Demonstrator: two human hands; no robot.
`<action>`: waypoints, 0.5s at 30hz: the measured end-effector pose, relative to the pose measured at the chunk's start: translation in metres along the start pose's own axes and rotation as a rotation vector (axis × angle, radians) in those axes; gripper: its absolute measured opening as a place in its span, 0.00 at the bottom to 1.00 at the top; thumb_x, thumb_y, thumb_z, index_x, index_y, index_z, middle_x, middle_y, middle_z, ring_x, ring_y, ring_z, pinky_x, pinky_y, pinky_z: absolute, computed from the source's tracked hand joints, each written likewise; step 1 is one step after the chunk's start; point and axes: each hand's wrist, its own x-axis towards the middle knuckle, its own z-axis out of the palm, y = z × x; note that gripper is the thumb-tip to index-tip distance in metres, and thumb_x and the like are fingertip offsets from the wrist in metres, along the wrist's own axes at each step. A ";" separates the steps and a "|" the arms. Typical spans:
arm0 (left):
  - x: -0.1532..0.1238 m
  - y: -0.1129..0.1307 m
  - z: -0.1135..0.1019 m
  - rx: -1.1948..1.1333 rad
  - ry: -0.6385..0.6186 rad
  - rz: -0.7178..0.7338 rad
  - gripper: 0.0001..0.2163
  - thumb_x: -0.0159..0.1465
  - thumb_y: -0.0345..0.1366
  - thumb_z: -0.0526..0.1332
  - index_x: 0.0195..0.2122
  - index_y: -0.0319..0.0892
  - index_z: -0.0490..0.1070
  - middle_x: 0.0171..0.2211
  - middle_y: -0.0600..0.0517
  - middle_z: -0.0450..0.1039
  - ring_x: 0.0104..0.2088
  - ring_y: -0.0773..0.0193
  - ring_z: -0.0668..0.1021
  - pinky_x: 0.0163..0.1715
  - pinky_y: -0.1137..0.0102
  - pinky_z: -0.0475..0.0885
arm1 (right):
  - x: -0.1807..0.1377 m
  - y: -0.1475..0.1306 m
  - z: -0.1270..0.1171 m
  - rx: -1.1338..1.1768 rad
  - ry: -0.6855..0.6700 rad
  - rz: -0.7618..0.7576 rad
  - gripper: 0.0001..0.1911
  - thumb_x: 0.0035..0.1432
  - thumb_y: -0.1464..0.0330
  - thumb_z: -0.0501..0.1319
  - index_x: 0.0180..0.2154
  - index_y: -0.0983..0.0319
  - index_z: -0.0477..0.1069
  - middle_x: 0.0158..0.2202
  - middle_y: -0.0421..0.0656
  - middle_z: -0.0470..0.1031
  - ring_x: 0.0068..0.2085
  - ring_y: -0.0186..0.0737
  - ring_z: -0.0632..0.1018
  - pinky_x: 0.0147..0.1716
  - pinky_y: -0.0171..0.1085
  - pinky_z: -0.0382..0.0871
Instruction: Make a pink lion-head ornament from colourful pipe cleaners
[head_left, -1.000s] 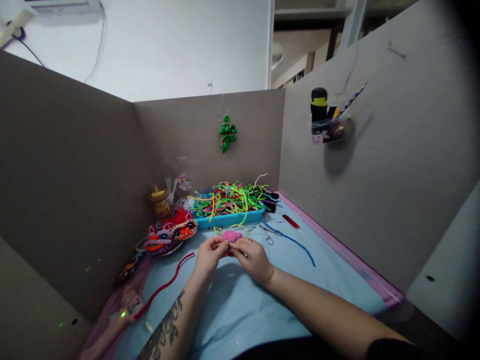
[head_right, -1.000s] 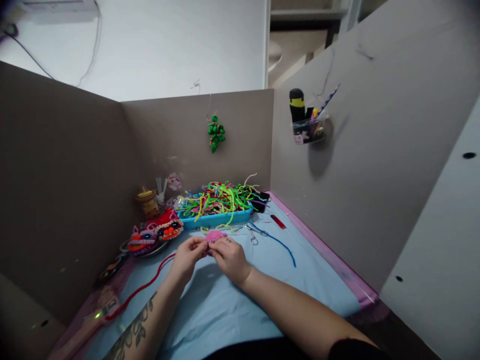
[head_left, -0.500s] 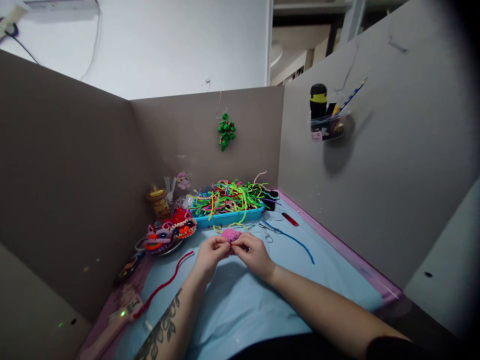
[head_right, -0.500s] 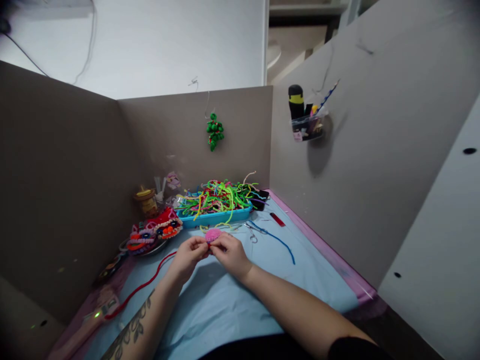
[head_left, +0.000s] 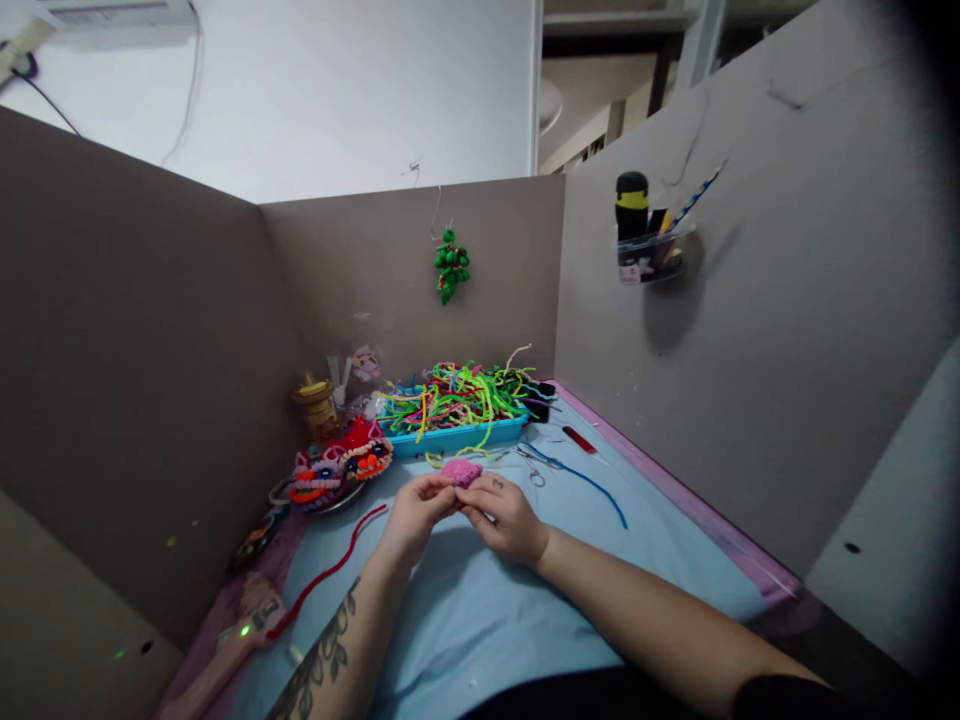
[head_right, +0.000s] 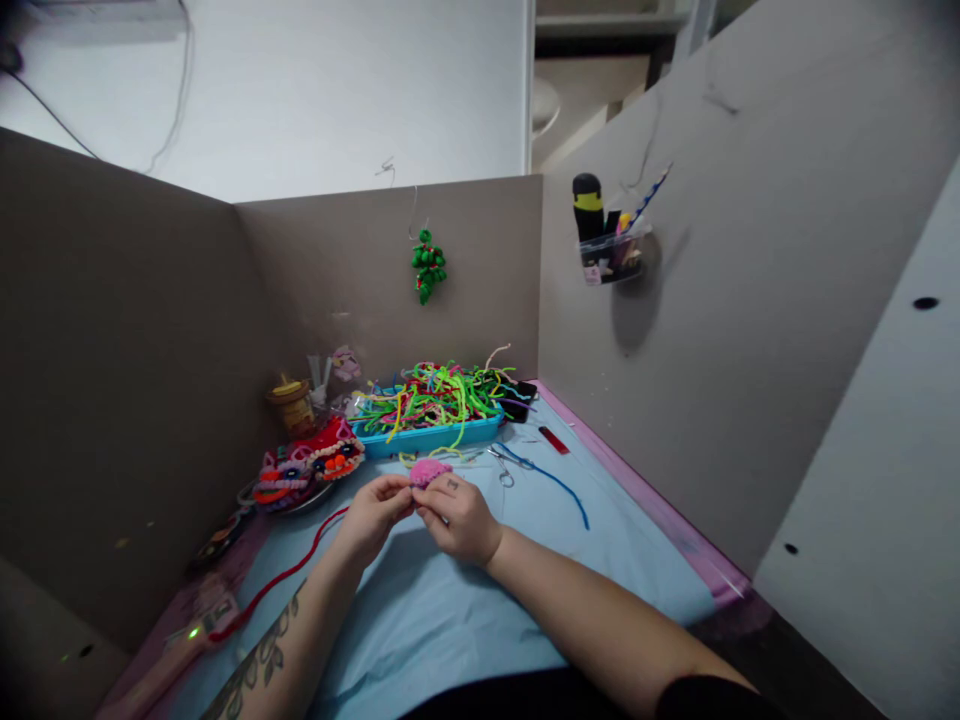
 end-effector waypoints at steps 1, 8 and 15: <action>0.000 0.000 0.000 0.003 0.021 -0.005 0.15 0.40 0.35 0.74 0.27 0.37 0.74 0.23 0.52 0.76 0.23 0.69 0.75 0.27 0.74 0.69 | 0.000 0.000 -0.001 -0.033 -0.030 -0.026 0.16 0.58 0.72 0.55 0.48 0.62 0.69 0.35 0.48 0.75 0.36 0.42 0.74 0.36 0.42 0.70; 0.002 0.004 -0.003 0.000 0.137 0.023 0.16 0.40 0.36 0.73 0.27 0.38 0.72 0.21 0.56 0.72 0.21 0.72 0.72 0.22 0.77 0.65 | 0.000 -0.004 0.003 -0.173 -0.220 -0.017 0.29 0.57 0.70 0.55 0.60 0.65 0.55 0.42 0.52 0.73 0.41 0.46 0.71 0.40 0.44 0.70; 0.009 -0.002 -0.010 0.005 0.156 0.173 0.17 0.44 0.37 0.71 0.30 0.39 0.67 0.22 0.58 0.69 0.23 0.72 0.72 0.28 0.76 0.67 | -0.001 -0.003 0.005 -0.209 -0.286 0.035 0.33 0.55 0.68 0.59 0.61 0.63 0.53 0.50 0.53 0.68 0.48 0.50 0.69 0.46 0.49 0.68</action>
